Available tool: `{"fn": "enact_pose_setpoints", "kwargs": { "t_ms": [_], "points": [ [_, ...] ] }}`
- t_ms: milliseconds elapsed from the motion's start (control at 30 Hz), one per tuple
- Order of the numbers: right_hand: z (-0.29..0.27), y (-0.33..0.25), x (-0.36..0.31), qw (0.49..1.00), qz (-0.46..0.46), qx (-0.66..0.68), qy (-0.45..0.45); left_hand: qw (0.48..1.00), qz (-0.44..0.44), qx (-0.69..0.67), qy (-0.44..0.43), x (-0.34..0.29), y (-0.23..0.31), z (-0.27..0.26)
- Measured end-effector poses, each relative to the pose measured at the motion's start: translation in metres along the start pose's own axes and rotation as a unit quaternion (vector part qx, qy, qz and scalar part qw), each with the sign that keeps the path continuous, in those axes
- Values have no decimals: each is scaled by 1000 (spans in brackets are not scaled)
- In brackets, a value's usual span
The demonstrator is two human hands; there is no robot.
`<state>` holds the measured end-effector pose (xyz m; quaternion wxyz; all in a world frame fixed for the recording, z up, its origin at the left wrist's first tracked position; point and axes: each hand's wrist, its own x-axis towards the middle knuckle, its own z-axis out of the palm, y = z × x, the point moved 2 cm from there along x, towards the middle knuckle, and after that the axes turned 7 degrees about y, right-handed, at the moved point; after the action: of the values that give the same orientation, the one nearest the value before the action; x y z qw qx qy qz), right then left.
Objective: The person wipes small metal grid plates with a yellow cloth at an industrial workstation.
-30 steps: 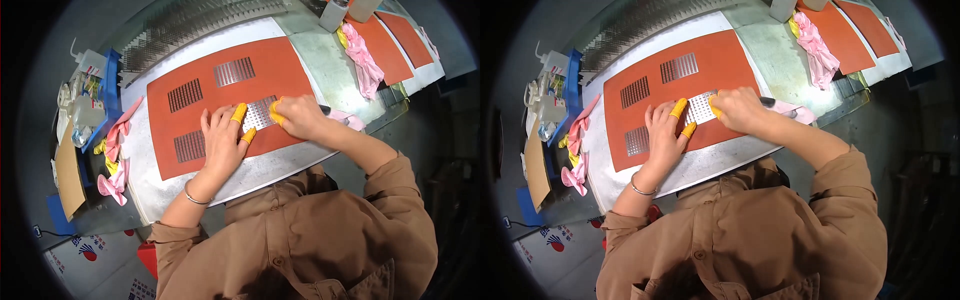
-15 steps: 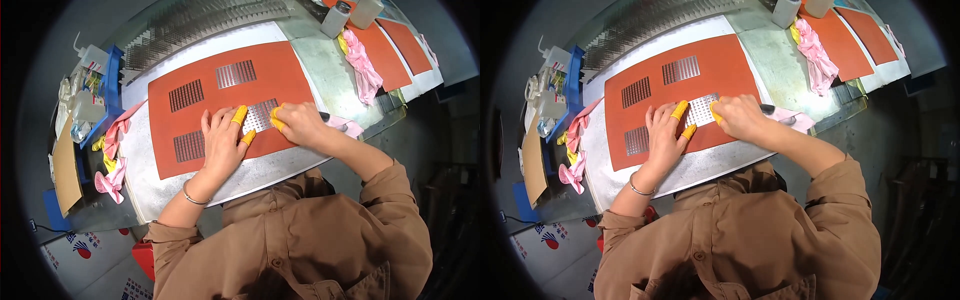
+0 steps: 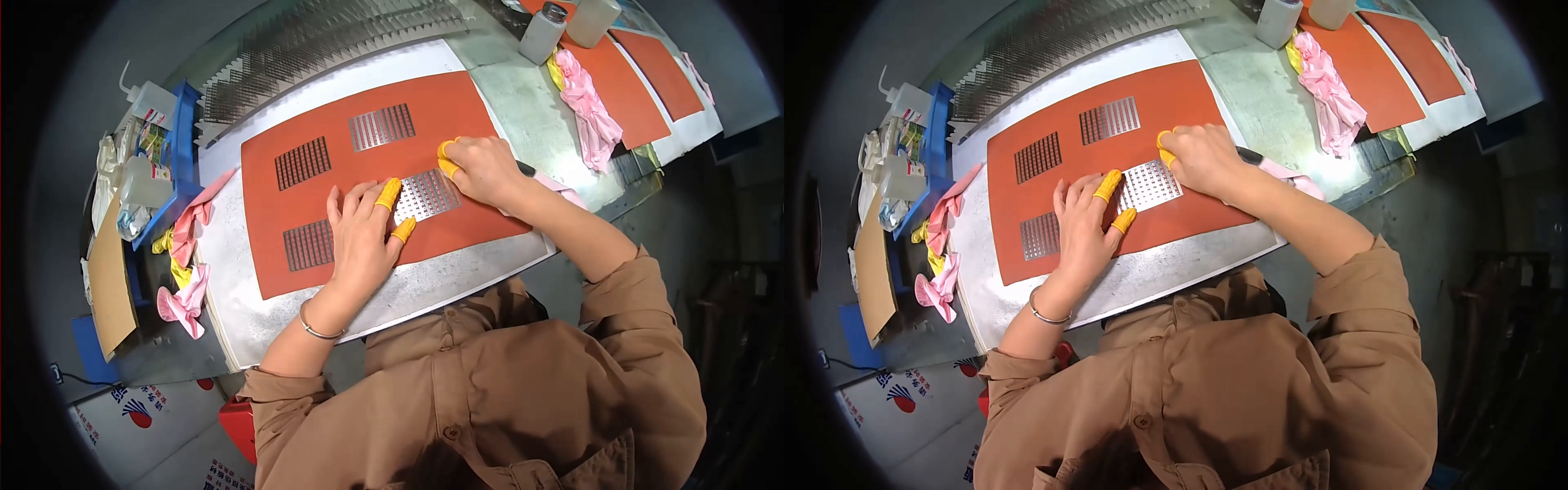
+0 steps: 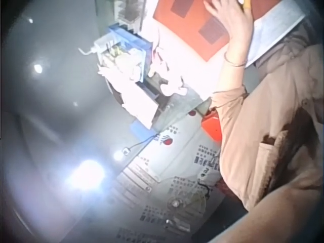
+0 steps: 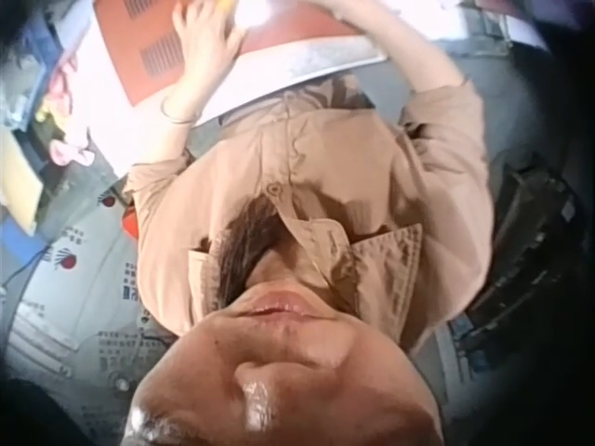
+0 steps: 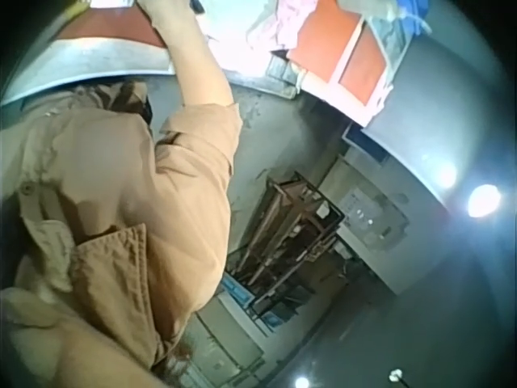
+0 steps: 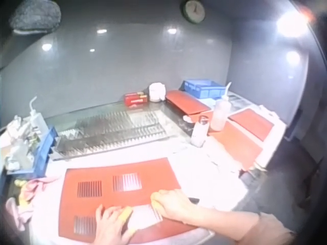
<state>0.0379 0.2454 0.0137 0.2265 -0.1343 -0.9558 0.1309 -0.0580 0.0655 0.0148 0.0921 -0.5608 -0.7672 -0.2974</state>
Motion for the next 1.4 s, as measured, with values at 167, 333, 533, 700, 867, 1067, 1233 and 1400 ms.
{"fn": "enact_pose_setpoints", "kwargs": {
  "t_ms": [167, 333, 533, 700, 867, 1067, 1233, 1400],
  "points": [
    [5, -4, -2, 1000, -20, 3, 5, 1000, 1, 5, 0, -1, -1, 0],
    [4, -2, 0, 999, -50, -1, -23, 1000, 3, 5, 1, 1, -2, -1],
    [0, -1, 1, 999, -32, 14, -2, 1000, 4, -7, 1, 0, -2, 1],
    [-1, -8, -19, 999, -40, 23, -18, 1000, -5, -14, 1, -2, -3, 2],
    [-2, -7, -9, 998, -52, 23, -9, 1000, 6, -2, 7, -1, -2, 0],
    [-4, -2, 2, 999, -44, 11, -22, 1000, -4, -2, 5, -1, 2, 0],
    [-4, -10, -14, 998, -37, -2, -48, 1000, 1, -6, 7, -3, -2, 1],
    [1, -3, 6, 999, -15, 19, -30, 1000, 3, -3, 8, 0, -2, 1]
  ]
}}
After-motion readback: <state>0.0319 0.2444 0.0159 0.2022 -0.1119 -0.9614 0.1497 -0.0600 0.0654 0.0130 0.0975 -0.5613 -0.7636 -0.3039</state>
